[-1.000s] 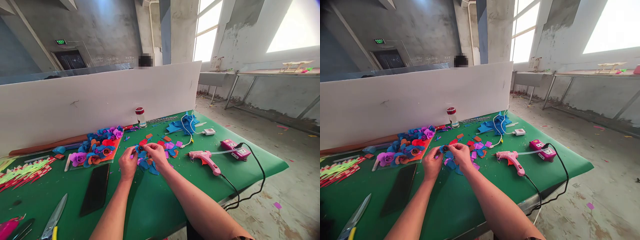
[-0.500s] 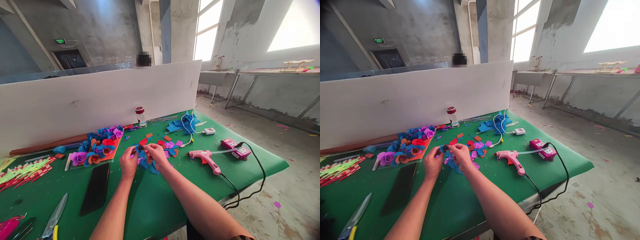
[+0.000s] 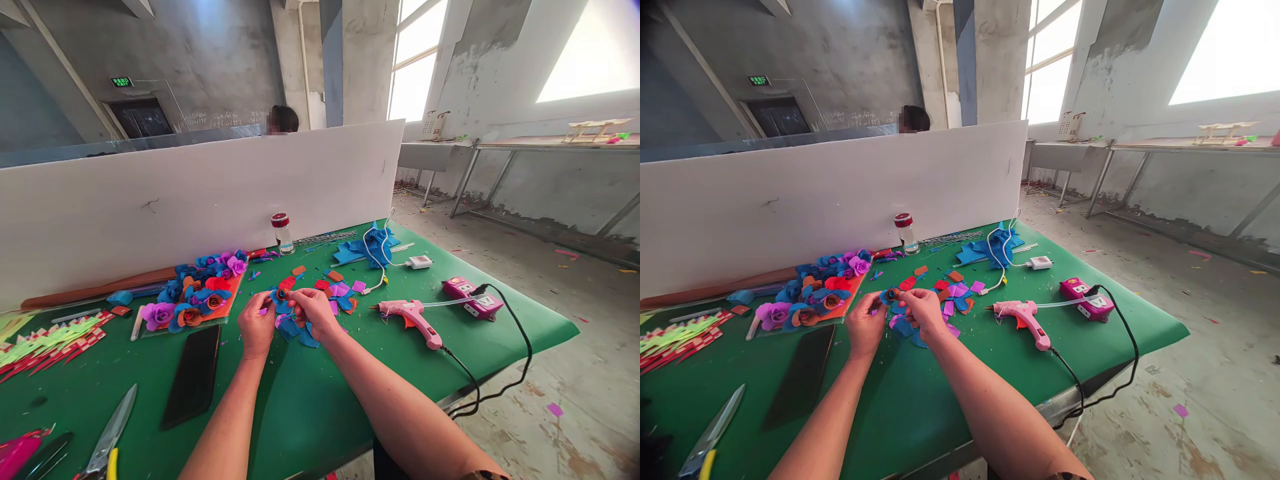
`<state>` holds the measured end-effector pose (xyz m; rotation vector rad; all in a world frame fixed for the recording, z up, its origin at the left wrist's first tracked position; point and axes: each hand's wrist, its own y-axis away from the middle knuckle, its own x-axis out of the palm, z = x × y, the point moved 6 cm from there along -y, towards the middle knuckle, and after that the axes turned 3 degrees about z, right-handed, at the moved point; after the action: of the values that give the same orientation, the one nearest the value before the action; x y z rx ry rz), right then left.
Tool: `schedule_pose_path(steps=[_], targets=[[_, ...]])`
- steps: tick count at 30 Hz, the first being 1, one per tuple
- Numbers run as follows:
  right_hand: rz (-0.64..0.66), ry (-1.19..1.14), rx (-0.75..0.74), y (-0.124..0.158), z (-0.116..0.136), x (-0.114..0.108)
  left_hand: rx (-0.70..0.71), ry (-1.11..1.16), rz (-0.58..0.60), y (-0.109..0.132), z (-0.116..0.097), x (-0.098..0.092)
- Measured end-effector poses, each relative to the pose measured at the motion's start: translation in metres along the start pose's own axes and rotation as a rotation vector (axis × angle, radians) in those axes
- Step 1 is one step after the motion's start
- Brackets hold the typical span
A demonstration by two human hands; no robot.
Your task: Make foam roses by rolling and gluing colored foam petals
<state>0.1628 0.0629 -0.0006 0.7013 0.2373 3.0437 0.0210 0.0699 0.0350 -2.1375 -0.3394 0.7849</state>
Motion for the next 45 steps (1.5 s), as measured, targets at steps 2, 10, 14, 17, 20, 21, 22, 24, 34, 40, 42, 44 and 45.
schedule_pose_path(steps=[2, 10, 14, 17, 20, 21, 22, 24, 34, 40, 42, 44, 45], targets=[[0.0, -0.002, 0.008, 0.001, 0.0, 0.0, 0.009, -0.011, 0.003, 0.0, -0.001, 0.0], [0.024, -0.066, -0.007, -0.002, -0.001, 0.0, 0.015, -0.015, 0.003, -0.001, -0.004, -0.002], [0.05, -0.117, -0.012, -0.003, -0.003, 0.001, -0.086, 0.031, 0.009, 0.001, 0.004, 0.002], [0.045, -0.127, 0.011, -0.001, -0.001, 0.001, -0.112, 0.046, 0.008, 0.002, 0.007, 0.004], [0.024, -0.117, 0.038, 0.002, 0.001, 0.001, -0.088, 0.028, -0.001, 0.002, 0.006, 0.003], [0.019, -0.11, 0.045, 0.002, 0.001, 0.002, -0.076, 0.017, -0.002, 0.002, 0.005, 0.003], [0.016, -0.103, 0.05, 0.003, 0.001, 0.002, -0.063, 0.006, -0.001, 0.001, 0.003, 0.002], [0.016, -0.095, 0.061, 0.003, 0.001, 0.002, -0.034, -0.011, 0.007, 0.001, 0.001, 0.002], [0.039, -0.061, 0.045, 0.0, 0.0, 0.001, -0.03, -0.016, -0.004, 0.0, 0.0, 0.0], [0.061, -0.107, 0.093, 0.0, -0.001, 0.001, -0.038, -0.026, 0.013, 0.001, -0.001, 0.0], [0.076, -0.127, 0.119, -0.001, -0.004, 0.001, -0.044, -0.03, 0.022, 0.001, -0.002, 0.0], [0.084, -0.136, 0.129, -0.003, -0.006, 0.001, -0.055, -0.017, 0.027, 0.0, -0.003, 0.001], [0.088, -0.136, 0.127, -0.003, -0.007, 0.001, -0.068, -0.005, 0.032, 0.001, -0.003, 0.001]])
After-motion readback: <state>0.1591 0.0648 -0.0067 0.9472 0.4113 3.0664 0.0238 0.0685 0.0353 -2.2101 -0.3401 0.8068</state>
